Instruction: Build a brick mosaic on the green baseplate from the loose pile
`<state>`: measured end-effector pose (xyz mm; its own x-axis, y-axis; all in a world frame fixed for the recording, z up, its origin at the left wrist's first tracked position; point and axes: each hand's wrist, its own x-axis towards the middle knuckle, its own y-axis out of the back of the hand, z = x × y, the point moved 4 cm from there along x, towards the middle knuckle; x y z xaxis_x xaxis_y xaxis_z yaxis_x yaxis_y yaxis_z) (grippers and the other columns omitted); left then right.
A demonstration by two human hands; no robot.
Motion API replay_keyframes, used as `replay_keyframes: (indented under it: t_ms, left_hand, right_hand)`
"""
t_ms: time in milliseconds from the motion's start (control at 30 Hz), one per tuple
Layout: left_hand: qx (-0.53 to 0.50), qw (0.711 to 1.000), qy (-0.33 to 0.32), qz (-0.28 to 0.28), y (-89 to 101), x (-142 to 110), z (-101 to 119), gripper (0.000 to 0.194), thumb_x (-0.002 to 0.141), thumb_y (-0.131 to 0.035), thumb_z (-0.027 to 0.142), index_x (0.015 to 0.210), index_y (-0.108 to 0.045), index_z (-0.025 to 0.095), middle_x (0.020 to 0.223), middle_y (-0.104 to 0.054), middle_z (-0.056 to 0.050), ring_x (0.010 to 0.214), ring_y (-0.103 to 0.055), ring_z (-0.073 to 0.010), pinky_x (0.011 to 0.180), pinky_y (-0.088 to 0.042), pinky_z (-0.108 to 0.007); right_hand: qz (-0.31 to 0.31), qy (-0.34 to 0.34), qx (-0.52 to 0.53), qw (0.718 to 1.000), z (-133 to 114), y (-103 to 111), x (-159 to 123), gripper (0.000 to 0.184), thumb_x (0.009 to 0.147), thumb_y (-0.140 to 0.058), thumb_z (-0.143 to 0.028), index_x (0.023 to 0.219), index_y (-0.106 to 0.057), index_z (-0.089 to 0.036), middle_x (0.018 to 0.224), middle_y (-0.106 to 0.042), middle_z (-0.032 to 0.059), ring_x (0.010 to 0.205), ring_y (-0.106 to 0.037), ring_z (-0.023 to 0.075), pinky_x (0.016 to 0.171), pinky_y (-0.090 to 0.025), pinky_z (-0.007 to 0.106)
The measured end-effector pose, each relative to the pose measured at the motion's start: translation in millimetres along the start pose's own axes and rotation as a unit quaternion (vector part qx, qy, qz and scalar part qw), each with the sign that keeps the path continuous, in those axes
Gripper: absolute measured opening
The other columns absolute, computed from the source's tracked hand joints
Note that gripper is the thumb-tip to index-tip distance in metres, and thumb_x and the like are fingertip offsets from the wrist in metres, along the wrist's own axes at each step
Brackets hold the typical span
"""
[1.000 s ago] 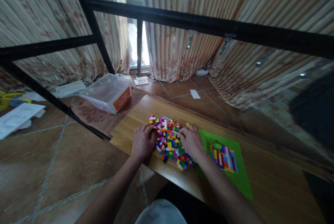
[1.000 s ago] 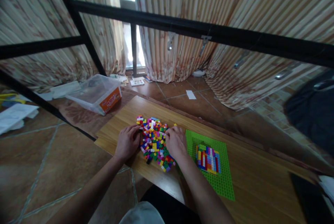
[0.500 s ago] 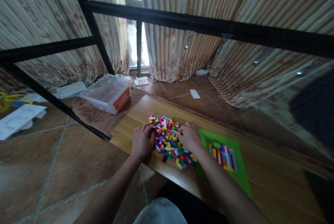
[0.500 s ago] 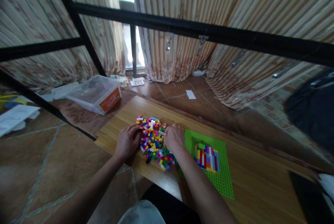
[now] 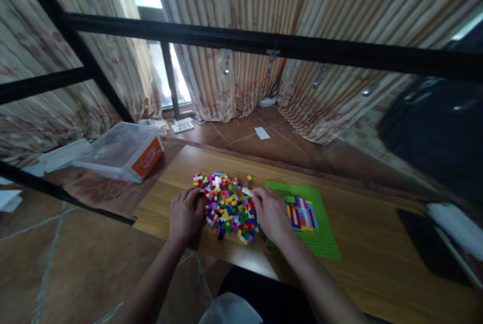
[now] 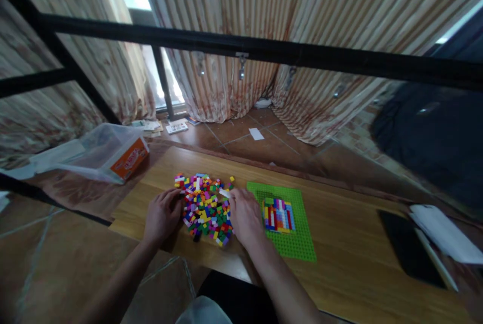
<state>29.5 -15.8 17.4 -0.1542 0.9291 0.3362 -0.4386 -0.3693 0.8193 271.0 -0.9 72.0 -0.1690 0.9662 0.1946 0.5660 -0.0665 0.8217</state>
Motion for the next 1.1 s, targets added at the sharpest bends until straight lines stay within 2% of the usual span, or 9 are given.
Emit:
replay_keyframes:
  t_ms: [100,167,333,433,500,667,867,1100]
  left_hand:
    - [0.016,1.000,-0.009,0.006,-1.7,2.0,-4.9,0.032,0.087,-0.047,0.031,0.112,-0.065,0.022,0.116,-0.067,-0.008,0.107,-0.060,-0.0260,0.096,-0.045,-0.043]
    - [0.019,1.000,-0.019,0.005,-3.0,3.3,-7.7,0.032,0.087,-0.047,0.032,0.111,-0.065,0.021,0.116,-0.067,-0.008,0.106,-0.060,-0.0258,0.096,-0.046,-0.042]
    - [0.027,0.999,-0.034,-0.002,-3.3,5.5,-11.3,0.033,0.087,-0.046,0.034,0.111,-0.065,0.021,0.116,-0.067,-0.009,0.106,-0.061,-0.0256,0.096,-0.046,-0.042]
    - [0.032,0.999,-0.037,-0.002,-3.0,7.3,-12.1,0.034,0.088,-0.045,0.035,0.110,-0.066,0.020,0.115,-0.068,-0.010,0.105,-0.062,-0.0260,0.095,-0.047,-0.042]
    - [0.031,0.999,-0.043,-0.002,-3.2,8.5,-12.1,0.035,0.087,-0.045,0.036,0.109,-0.066,0.018,0.115,-0.068,-0.010,0.105,-0.062,-0.0262,0.095,-0.048,-0.042]
    - [0.027,0.998,-0.050,-0.002,-3.9,10.5,-13.1,0.036,0.087,-0.044,0.036,0.108,-0.066,0.017,0.114,-0.068,-0.012,0.105,-0.062,-0.0266,0.095,-0.048,-0.042]
    - [0.036,0.998,-0.047,-0.005,-4.6,12.4,-16.6,0.036,0.086,-0.045,0.038,0.107,-0.066,0.019,0.114,-0.068,-0.011,0.102,-0.063,-0.0263,0.092,-0.050,-0.042]
    - [0.036,0.999,-0.039,-0.009,-3.6,12.9,-13.9,0.036,0.086,-0.044,0.040,0.106,-0.066,0.019,0.113,-0.068,-0.011,0.101,-0.063,-0.0270,0.091,-0.050,-0.042]
  right_hand:
    - [0.045,-0.016,0.094,0.994,8.2,15.5,-30.8,0.028,0.096,-0.040,-0.025,0.110,-0.064,-0.023,0.105,-0.070,0.0061,0.096,-0.064,0.0185,0.085,-0.049,0.031]
    - [0.086,-0.046,0.119,0.988,23.1,26.5,-52.7,0.032,0.096,-0.038,-0.029,0.114,-0.064,-0.023,0.110,-0.070,0.0073,0.101,-0.065,0.0194,0.088,-0.051,0.033]
    - [0.184,-0.152,0.108,0.965,86.8,56.7,-93.2,0.036,0.093,-0.044,-0.043,0.110,-0.068,-0.022,0.110,-0.072,0.0105,0.095,-0.069,0.0234,0.082,-0.054,0.036]
    - [0.220,-0.213,0.100,0.947,121.7,71.1,-104.0,0.039,0.090,-0.048,-0.048,0.106,-0.070,-0.020,0.102,-0.074,0.0106,0.087,-0.070,0.0244,0.075,-0.055,0.035]
    - [0.243,-0.237,0.099,0.936,135.3,77.2,-106.4,0.039,0.088,-0.049,-0.050,0.103,-0.071,-0.020,0.099,-0.074,0.0102,0.084,-0.071,0.0243,0.074,-0.055,0.035]
    - [0.269,-0.223,0.089,0.933,142.2,79.1,-96.4,0.040,0.088,-0.049,-0.050,0.096,-0.073,-0.019,0.092,-0.075,0.0103,0.079,-0.070,0.0233,0.073,-0.054,0.035]
    - [0.252,-0.206,0.070,0.943,145.4,72.0,-78.8,0.035,0.090,-0.045,-0.039,0.101,-0.071,-0.019,0.097,-0.075,0.0099,0.087,-0.069,0.0225,0.081,-0.053,0.036]
    - [0.233,-0.212,0.017,0.949,130.9,62.9,-69.1,0.031,0.091,-0.045,-0.034,0.099,-0.071,-0.020,0.093,-0.074,0.0078,0.084,-0.067,0.0199,0.079,-0.050,0.033]
